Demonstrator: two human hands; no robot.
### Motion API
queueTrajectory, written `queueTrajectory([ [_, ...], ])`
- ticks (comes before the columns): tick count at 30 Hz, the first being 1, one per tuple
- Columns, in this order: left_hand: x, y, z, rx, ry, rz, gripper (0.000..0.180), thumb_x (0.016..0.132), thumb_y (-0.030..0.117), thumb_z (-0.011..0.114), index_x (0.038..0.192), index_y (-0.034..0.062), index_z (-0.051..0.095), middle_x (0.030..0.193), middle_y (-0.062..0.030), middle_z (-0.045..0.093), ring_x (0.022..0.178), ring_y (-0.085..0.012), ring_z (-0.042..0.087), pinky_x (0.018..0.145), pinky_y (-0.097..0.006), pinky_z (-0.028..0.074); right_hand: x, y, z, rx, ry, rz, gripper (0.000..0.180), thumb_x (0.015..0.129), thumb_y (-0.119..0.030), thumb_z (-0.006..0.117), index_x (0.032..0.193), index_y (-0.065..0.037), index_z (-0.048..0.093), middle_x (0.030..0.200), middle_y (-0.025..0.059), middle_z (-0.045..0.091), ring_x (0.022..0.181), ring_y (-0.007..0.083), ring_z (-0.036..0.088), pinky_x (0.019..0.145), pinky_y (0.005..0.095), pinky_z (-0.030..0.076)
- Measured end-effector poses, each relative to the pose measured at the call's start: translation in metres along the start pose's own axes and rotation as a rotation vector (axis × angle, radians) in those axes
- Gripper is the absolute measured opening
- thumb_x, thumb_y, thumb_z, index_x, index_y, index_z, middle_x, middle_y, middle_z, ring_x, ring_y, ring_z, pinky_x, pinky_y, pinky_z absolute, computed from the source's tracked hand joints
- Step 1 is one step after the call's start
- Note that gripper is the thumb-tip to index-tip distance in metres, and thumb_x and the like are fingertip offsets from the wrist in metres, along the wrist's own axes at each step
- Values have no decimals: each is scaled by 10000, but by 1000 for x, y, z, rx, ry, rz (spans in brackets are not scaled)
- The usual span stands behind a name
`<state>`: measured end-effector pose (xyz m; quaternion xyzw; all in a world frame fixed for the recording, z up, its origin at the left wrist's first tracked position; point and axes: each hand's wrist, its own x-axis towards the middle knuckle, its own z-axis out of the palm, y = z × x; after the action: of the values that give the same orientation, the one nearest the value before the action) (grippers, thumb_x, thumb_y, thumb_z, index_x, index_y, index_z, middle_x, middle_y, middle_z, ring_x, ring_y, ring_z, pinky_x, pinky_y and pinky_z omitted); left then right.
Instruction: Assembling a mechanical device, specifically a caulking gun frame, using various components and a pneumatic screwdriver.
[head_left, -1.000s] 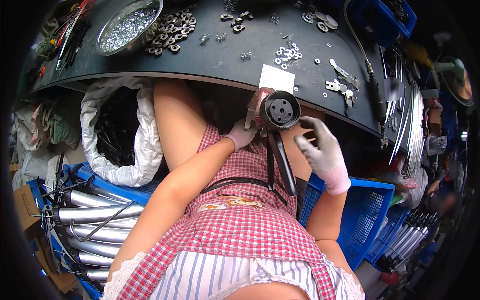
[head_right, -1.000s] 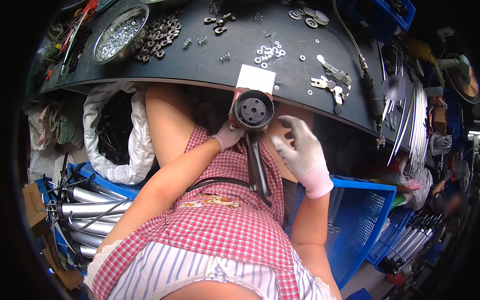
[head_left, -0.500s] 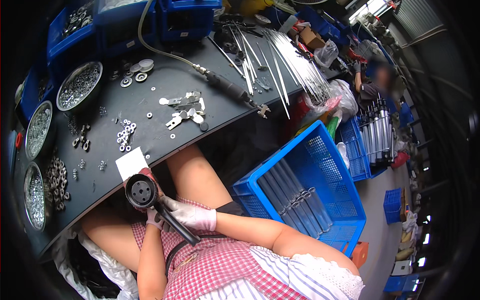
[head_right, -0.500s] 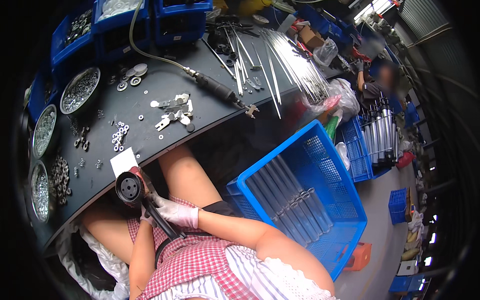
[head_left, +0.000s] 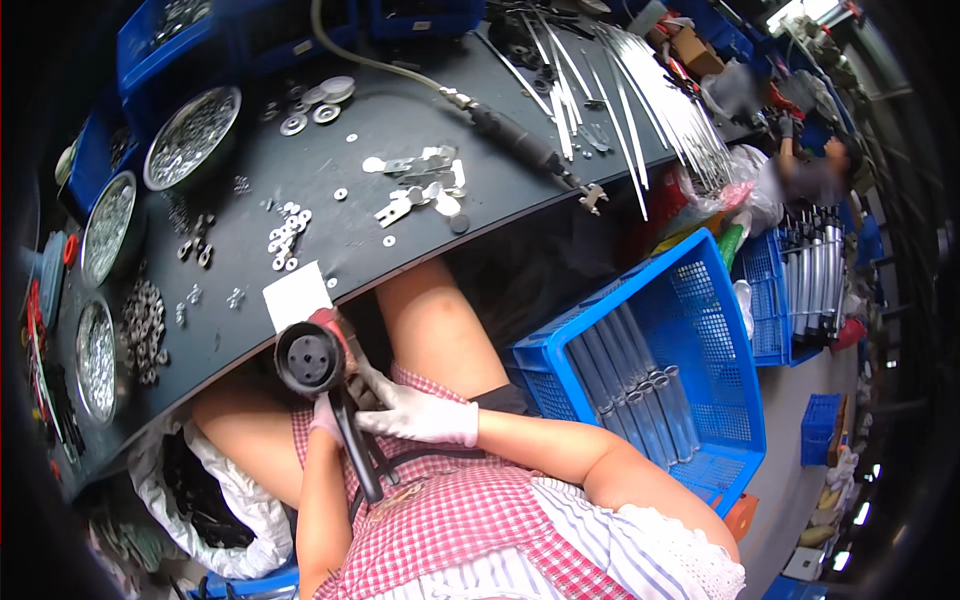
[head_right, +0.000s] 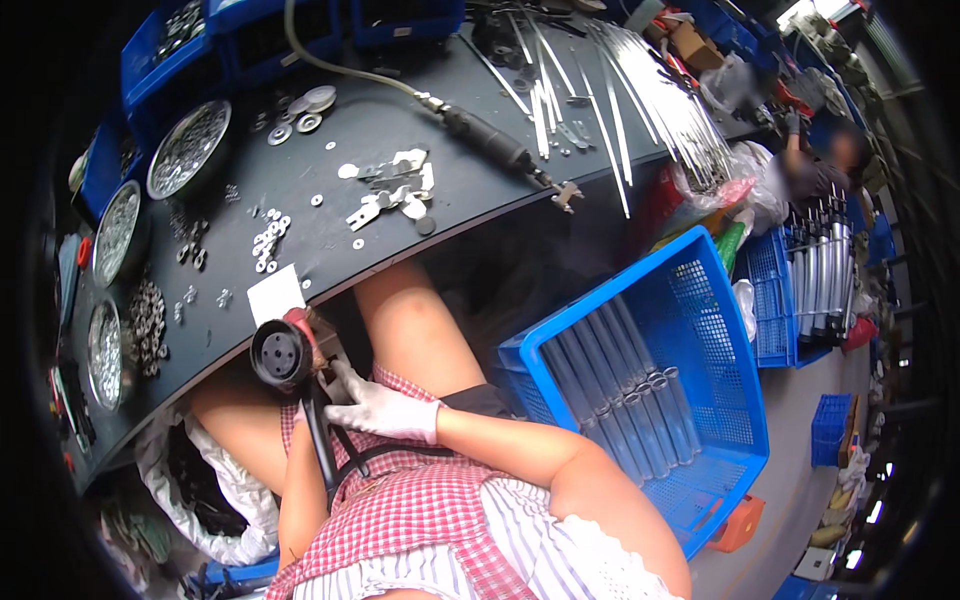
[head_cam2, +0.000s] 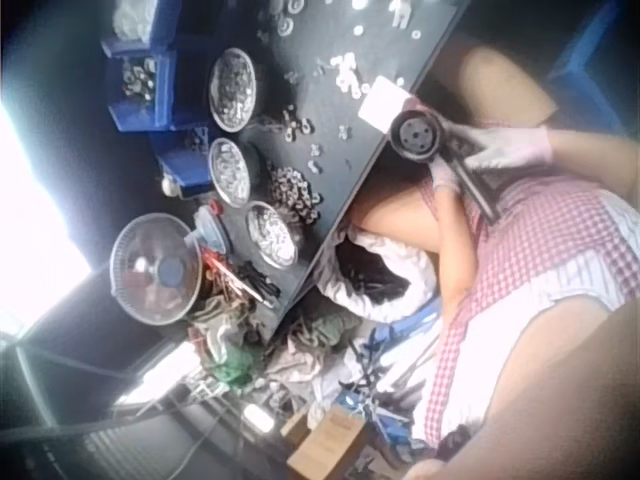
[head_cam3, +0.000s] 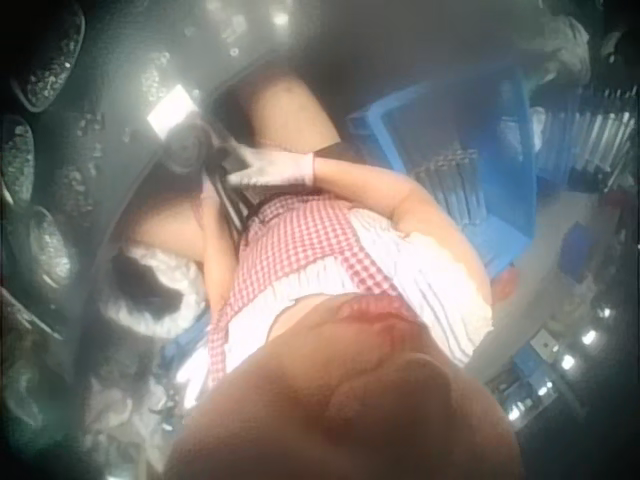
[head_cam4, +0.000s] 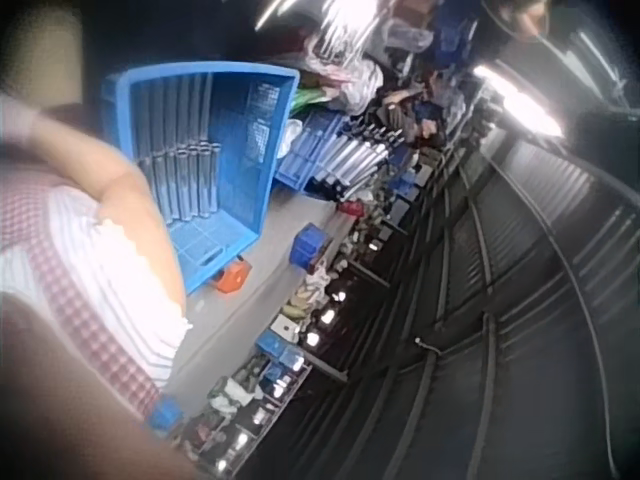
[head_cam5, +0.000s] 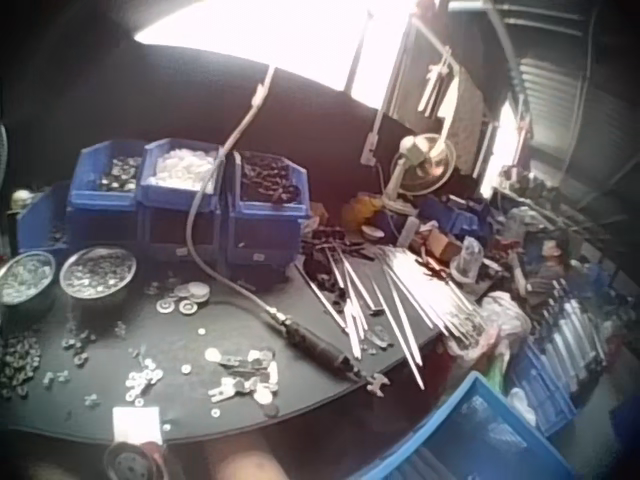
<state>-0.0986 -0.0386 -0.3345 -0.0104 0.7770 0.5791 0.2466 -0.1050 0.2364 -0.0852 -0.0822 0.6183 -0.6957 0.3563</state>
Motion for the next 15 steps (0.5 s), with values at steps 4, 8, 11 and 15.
queueTrajectory([
  [4,-54,186,-11,408,152,11,281,916,96,520,1147,-52,585,941,-231,625,891,-294,605,858,-362,471,-43,-68,-107,-646,166,-299,407,929,-321,567,1190,-11,602,1043,190,668,921,269,656,864,353,502],
  [8,-90,225,-50,44,596,204,428,968,201,542,1343,1,491,1207,-111,599,1052,-184,563,917,-325,440,-40,-134,-195,-1199,1082,-438,368,872,-265,613,1182,-69,585,1101,181,611,1021,346,593,900,431,478],
  [11,-100,269,-50,384,652,577,818,885,482,639,1464,-4,326,1399,-147,469,1305,-256,452,1089,-369,352,2,-140,-234,-1565,1143,-118,475,854,-405,641,1178,-60,595,1145,149,582,1076,312,569,913,434,458],
  [15,-69,294,-9,146,477,695,1027,762,566,734,1486,10,265,1489,-158,331,1375,-288,349,1114,-417,322,26,-158,-253,-1650,1039,129,544,830,-491,652,1177,-73,610,1151,150,581,1100,299,575,932,418,460],
])
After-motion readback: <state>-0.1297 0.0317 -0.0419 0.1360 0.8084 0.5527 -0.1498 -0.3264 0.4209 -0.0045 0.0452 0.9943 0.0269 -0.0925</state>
